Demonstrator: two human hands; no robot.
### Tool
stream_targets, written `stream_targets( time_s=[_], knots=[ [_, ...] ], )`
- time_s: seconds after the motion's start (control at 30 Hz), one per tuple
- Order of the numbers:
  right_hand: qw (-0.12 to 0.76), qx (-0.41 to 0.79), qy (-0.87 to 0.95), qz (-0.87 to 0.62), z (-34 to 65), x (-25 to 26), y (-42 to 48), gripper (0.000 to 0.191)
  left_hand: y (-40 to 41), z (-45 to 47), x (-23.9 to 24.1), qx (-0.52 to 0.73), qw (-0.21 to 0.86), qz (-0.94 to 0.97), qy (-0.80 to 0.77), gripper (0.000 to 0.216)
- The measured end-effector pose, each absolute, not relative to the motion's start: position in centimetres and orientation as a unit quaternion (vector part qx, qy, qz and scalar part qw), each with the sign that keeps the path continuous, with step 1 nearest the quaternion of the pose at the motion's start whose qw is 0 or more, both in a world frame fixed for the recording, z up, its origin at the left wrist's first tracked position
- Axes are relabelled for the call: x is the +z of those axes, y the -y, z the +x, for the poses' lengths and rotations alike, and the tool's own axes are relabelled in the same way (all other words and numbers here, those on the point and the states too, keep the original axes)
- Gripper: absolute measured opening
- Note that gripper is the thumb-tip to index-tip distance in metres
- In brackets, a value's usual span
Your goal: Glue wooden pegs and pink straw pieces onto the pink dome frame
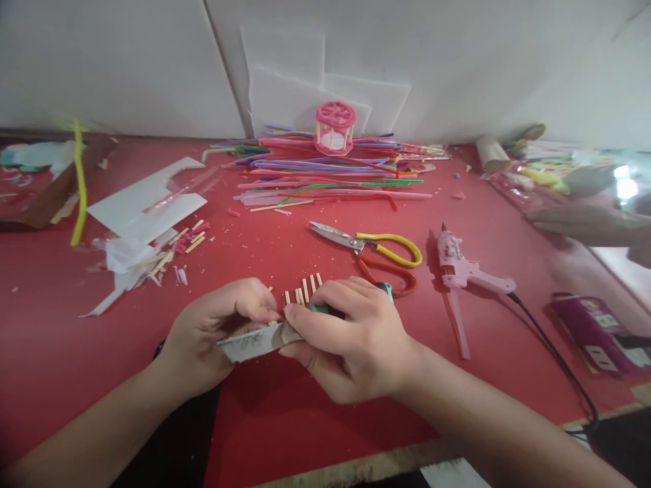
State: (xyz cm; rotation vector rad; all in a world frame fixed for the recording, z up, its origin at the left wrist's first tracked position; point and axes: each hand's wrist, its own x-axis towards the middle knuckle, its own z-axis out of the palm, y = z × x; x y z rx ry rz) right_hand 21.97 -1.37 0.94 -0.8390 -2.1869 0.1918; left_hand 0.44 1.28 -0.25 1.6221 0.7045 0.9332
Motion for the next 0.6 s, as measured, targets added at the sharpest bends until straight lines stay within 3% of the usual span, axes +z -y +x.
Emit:
stream_targets(
  time_s=[0.13,0.27,0.6],
  knots=[
    [0.380,0.044,0.846,-0.371,23.4,1.2,0.5,0.013,-1.0,0.7,0.2,0.406,0.556,0.674,-0.266,0.012],
    [0.443,0.003,0.759,-0.477,25.3,1.9,-0.4,0.013,-0.6,1.1,0.5,0.396,0.545,0.702,-0.232,0.019],
    [0.383,0.057,0.850,-0.356,21.7,1.4,1.7,0.018,-1.2,0.7,-0.9,0.428,0.504,0.676,-0.325,0.010]
  ],
)
